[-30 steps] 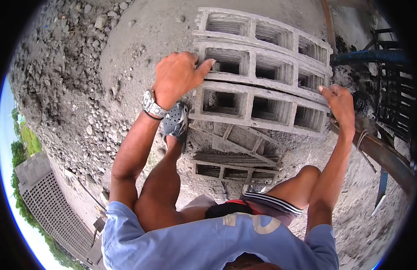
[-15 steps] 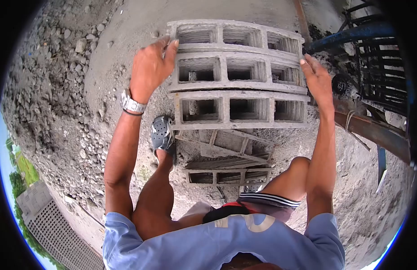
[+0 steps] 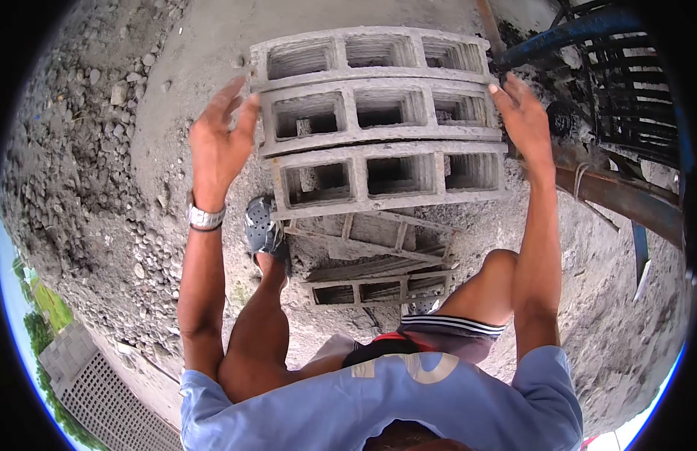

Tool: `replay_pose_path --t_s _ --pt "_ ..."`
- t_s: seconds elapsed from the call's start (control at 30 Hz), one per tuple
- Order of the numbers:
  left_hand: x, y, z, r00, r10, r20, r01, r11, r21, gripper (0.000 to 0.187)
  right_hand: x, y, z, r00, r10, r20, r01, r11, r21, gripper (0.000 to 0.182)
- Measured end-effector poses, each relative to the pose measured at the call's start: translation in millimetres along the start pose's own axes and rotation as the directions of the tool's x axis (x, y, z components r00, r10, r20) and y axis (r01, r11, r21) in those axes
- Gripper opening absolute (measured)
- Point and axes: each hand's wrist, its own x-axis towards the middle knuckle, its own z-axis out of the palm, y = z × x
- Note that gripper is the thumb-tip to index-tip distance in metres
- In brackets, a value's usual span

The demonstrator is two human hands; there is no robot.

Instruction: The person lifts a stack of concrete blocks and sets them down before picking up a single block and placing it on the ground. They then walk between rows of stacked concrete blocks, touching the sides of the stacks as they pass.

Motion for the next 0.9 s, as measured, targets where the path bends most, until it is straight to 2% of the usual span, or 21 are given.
replay_pose_path --t_s 0.03,0.07,0.13,0.17,0.27,0.3,0.37,0.4,0.43,0.5,0.57,0.67,0.73,0.77,0.87,0.9 --pt "-5 1 -9 0.998 -0.060 0.010 0.061 0.998 -0.030 0.033 -4 1 -8 1.000 0.017 -0.016 -0.017 0.998 -0.058 0.053" --pt "-10 3 -19 0.992 -0.121 0.023 0.122 0.991 -0.059 0.033 -7 1 -23 0.983 0.141 0.119 -0.132 0.988 -0.077 0.051" --pt "-20 13 -43 0.931 -0.309 0.192 0.283 0.947 0.151 0.034 -13 -7 -58 0.851 0.375 0.369 -0.342 0.927 -0.152 0.051" --pt "-27 17 -50 0.875 -0.409 0.259 0.343 0.901 0.265 0.035 -22 -2 -63 0.863 0.339 0.374 -0.310 0.941 -0.137 0.051" --pt "-52 34 -53 0.829 -0.319 0.459 0.207 0.938 0.278 0.039 -38 -26 -76 0.757 0.391 0.524 -0.341 0.920 -0.195 0.052" --pt "-55 37 -49 0.816 -0.316 0.484 0.220 0.944 0.245 0.038 -41 -25 -73 0.728 0.364 0.581 -0.316 0.930 -0.187 0.052" --pt "-63 42 -41 0.795 -0.312 0.521 0.247 0.950 0.191 0.036 -45 -13 -63 0.731 0.266 0.629 -0.218 0.964 -0.154 0.048" --pt "-66 44 -38 0.800 -0.330 0.501 0.244 0.942 0.230 0.035 -45 -9 -59 0.727 0.209 0.654 -0.163 0.978 -0.132 0.045" --pt "-67 45 -34 0.805 -0.350 0.479 0.245 0.931 0.270 0.034 -43 -11 -57 0.781 0.133 0.611 -0.026 0.983 -0.182 0.040" --pt "-66 47 -33 0.788 -0.406 0.463 0.276 0.905 0.323 0.031 -44 -9 -57 0.740 0.176 0.649 -0.063 0.979 -0.193 0.038" --pt "-71 42 -32 0.828 -0.361 0.428 0.242 0.920 0.307 0.033 -44 -1 -56 0.700 0.233 0.675 -0.084 0.966 -0.246 0.036" --pt "-76 37 -30 0.863 -0.292 0.413 0.176 0.939 0.297 0.032 -46 -13 -57 0.702 0.247 0.668 -0.131 0.967 -0.219 0.040" --pt "-78 36 -29 0.887 -0.226 0.403 0.105 0.948 0.301 0.031 -49 -13 -60 0.720 0.159 0.676 -0.125 0.987 -0.099 0.038" --pt "-76 37 -31 0.893 -0.214 0.397 0.121 0.961 0.248 0.031 -49 -14 -62 0.730 0.118 0.674 -0.123 0.992 -0.040 0.036" --pt "-60 55 -44 0.889 -0.228 0.396 0.151 0.965 0.216 0.030 -49 -27 -67 0.792 0.222 0.569 -0.184 0.975 -0.124 0.035" --pt "-56 58 -45 0.900 -0.189 0.392 0.095 0.964 0.247 0.029 -48 -29 -68 0.775 0.252 0.579 -0.210 0.968 -0.141 0.035"
